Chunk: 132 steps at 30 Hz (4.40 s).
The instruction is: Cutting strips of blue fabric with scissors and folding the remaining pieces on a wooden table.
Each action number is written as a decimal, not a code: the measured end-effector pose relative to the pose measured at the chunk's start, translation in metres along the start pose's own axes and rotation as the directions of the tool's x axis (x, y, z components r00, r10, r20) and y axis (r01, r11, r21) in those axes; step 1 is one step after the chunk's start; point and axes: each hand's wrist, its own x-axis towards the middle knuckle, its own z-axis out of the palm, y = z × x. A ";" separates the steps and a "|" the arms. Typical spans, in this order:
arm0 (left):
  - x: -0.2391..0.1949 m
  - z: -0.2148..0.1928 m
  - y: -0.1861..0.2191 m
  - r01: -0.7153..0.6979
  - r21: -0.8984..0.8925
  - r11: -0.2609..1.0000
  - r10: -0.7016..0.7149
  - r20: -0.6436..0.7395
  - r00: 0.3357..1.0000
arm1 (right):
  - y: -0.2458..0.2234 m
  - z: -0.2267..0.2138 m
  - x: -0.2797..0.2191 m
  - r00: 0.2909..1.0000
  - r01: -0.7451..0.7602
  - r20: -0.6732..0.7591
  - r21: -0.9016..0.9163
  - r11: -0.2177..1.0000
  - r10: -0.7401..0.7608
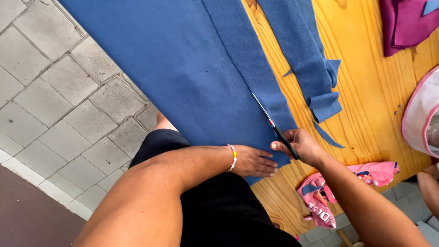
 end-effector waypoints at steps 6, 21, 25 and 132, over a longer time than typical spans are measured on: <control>0.005 -0.022 0.004 0.009 -0.004 1.000 -0.010 -0.084 0.996 | -0.012 0.002 0.003 0.999 -0.003 0.043 0.064 0.998 0.000; 0.010 -0.021 0.002 -0.006 -0.020 1.000 0.003 -0.154 0.988 | -0.053 -0.001 0.001 0.998 0.038 0.050 0.093 0.995 -0.043; 0.011 -0.015 0.002 -0.006 -0.025 1.000 0.002 -0.172 0.985 | -0.057 -0.007 -0.003 0.999 0.039 0.029 0.050 0.998 -0.040; -0.183 -0.473 -0.077 0.612 0.379 0.695 -0.710 0.223 0.668 | -0.165 0.004 0.052 1.000 0.021 -0.003 0.172 0.985 -0.021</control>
